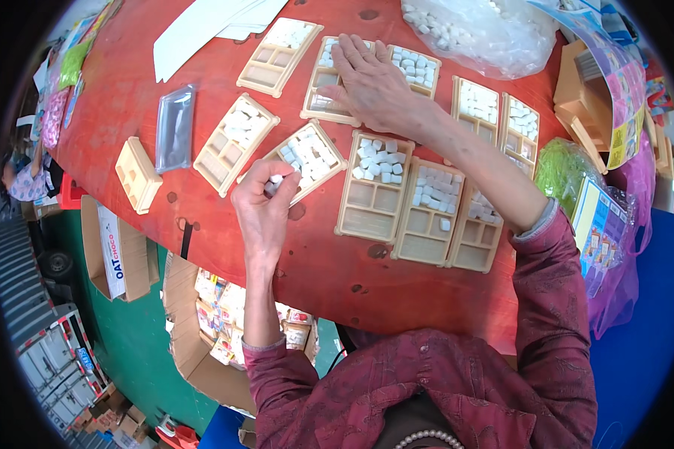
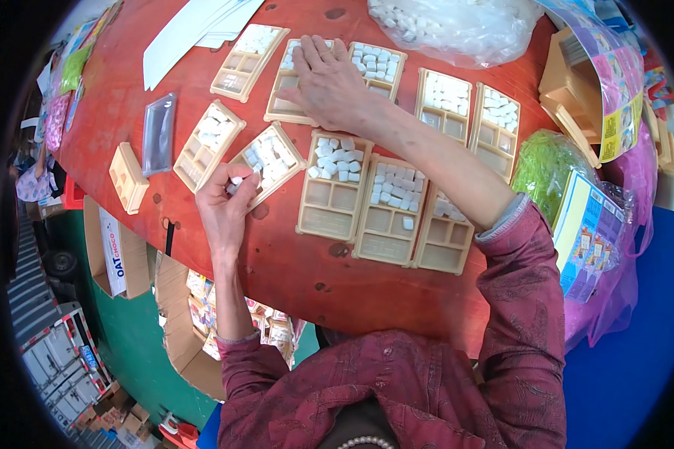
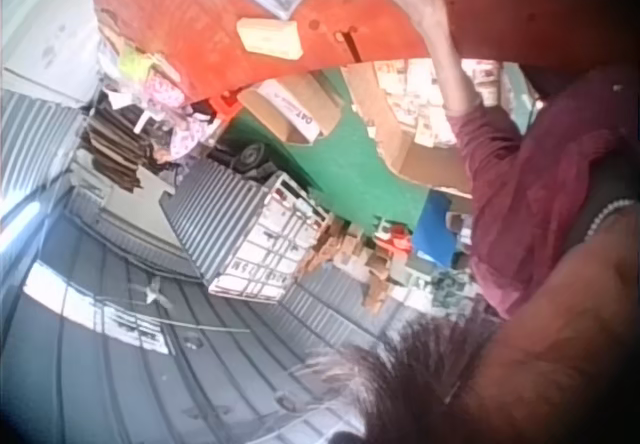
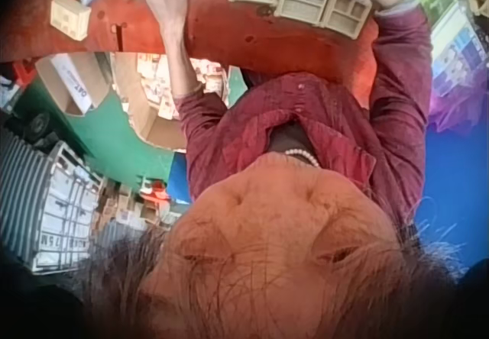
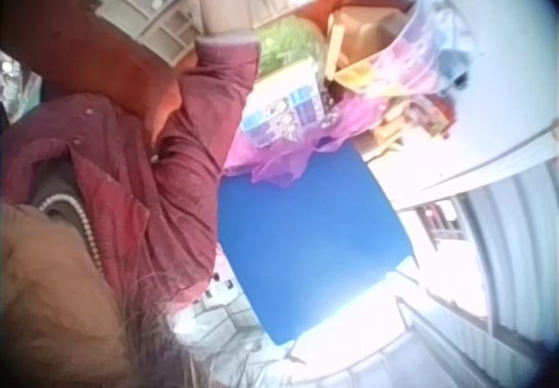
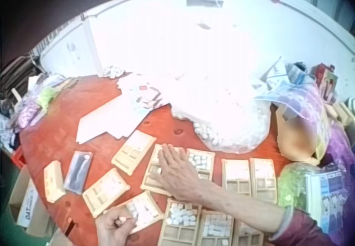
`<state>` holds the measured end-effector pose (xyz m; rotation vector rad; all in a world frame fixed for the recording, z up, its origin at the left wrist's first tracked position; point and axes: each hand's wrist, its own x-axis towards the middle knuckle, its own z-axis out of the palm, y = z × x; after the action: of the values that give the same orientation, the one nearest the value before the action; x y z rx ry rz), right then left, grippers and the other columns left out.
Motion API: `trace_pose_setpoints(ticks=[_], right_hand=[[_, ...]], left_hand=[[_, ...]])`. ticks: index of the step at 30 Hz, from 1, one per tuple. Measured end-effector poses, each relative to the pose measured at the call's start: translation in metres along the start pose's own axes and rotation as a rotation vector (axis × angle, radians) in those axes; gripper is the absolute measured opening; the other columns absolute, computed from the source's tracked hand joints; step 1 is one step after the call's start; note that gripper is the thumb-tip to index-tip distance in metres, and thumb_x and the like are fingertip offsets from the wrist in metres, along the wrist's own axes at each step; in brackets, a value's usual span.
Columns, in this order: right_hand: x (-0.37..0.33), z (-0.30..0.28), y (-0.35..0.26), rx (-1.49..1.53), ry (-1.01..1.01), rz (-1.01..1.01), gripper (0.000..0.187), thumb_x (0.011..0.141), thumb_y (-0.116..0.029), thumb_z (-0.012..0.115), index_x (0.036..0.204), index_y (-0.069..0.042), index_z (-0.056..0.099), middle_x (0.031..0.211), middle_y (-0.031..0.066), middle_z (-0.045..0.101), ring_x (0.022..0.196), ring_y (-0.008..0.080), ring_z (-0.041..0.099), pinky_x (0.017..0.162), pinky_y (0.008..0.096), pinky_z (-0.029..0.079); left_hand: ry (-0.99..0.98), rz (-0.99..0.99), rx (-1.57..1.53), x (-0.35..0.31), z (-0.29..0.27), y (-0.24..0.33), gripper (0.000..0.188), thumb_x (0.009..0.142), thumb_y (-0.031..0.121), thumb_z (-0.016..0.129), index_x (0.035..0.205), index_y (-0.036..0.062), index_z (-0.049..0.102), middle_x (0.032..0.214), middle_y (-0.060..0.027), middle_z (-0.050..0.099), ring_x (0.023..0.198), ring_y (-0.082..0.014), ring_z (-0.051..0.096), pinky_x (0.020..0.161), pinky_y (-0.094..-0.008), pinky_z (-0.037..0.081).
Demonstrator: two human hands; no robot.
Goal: Sort white cube-shaped objects into separate compartments within wooden trays.
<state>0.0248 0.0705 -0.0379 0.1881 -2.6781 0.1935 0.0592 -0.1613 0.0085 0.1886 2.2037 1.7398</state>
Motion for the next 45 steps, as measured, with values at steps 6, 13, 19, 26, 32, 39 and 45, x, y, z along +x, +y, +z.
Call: trace_pose_setpoints(ticks=[6,13,19,26,32,39,45], right_hand=[[0.034,-0.003,-0.016,-0.026,0.061,-0.018,0.061,0.094,-0.041,0.047,0.127,0.009,0.041,0.138,0.0239,0.039,0.133,0.0340,0.035,0.102,0.0526,0.030],[0.068,0.033,-0.015,0.007,0.075,-0.139,0.050,0.093,-0.041,0.049,0.110,0.006,0.052,0.108,0.0176,0.054,0.107,0.0302,0.049,0.092,0.0469,0.036],[0.067,0.030,-0.030,0.026,0.006,-0.064,0.051,0.094,-0.040,0.047,0.107,0.009,0.051,0.105,0.0197,0.054,0.105,0.0306,0.050,0.090,0.0457,0.037],[0.070,0.044,-0.005,-0.016,-0.035,-0.118,0.049,0.095,-0.040,0.043,0.120,0.001,0.048,0.113,0.0182,0.052,0.111,0.0328,0.049,0.095,0.0506,0.036],[0.099,0.016,0.019,0.639,-0.184,0.143,0.050,0.097,-0.043,0.035,0.117,-0.002,0.054,0.117,0.0222,0.054,0.111,0.0299,0.052,0.085,0.0519,0.041],[0.075,0.034,0.003,0.067,-0.222,-0.043,0.055,0.097,-0.045,0.037,0.120,0.004,0.047,0.128,0.0208,0.045,0.122,0.0320,0.043,0.096,0.0474,0.038],[0.070,0.034,-0.002,-0.060,-0.076,-0.123,0.060,0.096,-0.047,0.038,0.122,0.007,0.045,0.129,0.0235,0.044,0.123,0.0334,0.042,0.096,0.0500,0.038]], left_hand=[[0.014,0.017,-0.032,-0.006,-0.005,0.012,0.003,0.084,0.000,0.064,0.085,-0.0003,0.062,0.068,-0.0009,0.056,0.052,-0.0060,0.054,0.043,-0.0199,0.044],[0.014,0.006,-0.072,-0.011,-0.006,0.015,0.004,0.084,0.000,0.064,0.086,-0.0010,0.061,0.069,-0.0031,0.059,0.054,-0.0128,0.063,0.049,-0.0208,0.045],[0.054,0.017,-0.048,-0.016,-0.011,0.012,0.006,0.084,0.002,0.067,0.083,0.0008,0.062,0.064,0.0020,0.052,0.056,-0.0040,0.047,0.050,-0.0190,0.038],[-0.004,0.068,-0.034,-0.015,-0.007,0.008,0.005,0.084,-0.002,0.065,0.086,-0.0002,0.061,0.074,-0.0026,0.059,0.059,-0.0109,0.062,0.053,-0.0217,0.049],[-0.008,0.071,-0.052,-0.019,-0.010,0.009,0.005,0.084,-0.001,0.066,0.086,0.0001,0.061,0.075,-0.0024,0.059,0.060,-0.0108,0.062,0.054,-0.0220,0.050],[0.001,0.073,-0.053,-0.022,-0.007,0.010,0.006,0.084,0.000,0.066,0.086,0.0004,0.061,0.069,-0.0008,0.057,0.060,-0.0085,0.059,0.056,-0.0211,0.047],[0.009,0.035,-0.049,-0.023,-0.007,0.008,0.005,0.084,-0.002,0.065,0.085,0.0002,0.061,0.067,-0.0002,0.056,0.059,-0.0068,0.055,0.056,-0.0206,0.045]])
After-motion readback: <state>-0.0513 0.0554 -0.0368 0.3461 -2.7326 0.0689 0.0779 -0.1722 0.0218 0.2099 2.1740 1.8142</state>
